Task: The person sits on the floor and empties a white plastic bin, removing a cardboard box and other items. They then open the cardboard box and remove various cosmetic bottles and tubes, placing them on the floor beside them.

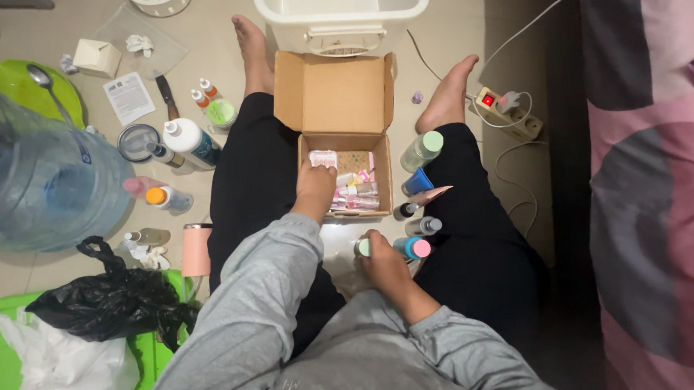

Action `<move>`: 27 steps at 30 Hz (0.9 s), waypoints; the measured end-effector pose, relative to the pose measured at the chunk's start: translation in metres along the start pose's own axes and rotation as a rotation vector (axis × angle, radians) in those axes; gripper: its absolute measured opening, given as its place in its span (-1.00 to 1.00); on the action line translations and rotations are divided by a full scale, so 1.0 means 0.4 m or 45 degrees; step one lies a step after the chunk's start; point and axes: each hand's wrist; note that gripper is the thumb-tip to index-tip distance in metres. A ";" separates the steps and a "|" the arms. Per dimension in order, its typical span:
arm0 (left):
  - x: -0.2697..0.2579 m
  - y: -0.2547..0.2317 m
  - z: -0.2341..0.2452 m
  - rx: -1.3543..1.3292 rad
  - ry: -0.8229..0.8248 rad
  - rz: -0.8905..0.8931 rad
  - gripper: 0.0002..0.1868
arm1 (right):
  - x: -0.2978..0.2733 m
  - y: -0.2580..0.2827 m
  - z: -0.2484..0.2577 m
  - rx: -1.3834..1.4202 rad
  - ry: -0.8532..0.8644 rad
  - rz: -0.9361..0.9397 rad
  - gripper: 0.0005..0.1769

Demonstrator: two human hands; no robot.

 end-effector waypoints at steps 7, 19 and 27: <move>-0.103 0.039 0.086 -0.886 -0.294 -0.132 -0.35 | 0.012 -0.043 -0.024 0.032 0.052 -0.226 -0.51; -0.311 -0.001 0.118 -2.840 -0.794 -0.622 -0.24 | -0.019 -0.024 -0.016 -0.092 0.017 -0.248 -0.25; -0.439 -0.034 0.174 -2.948 -0.717 -0.654 -0.33 | -0.052 0.049 0.020 -0.440 0.313 -0.393 0.03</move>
Point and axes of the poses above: each hand's wrist, its own x-axis towards the middle knuckle, its own z-axis out of the back of the hand, y = z × x, and after that the axes turned 10 degrees about y, right-handed
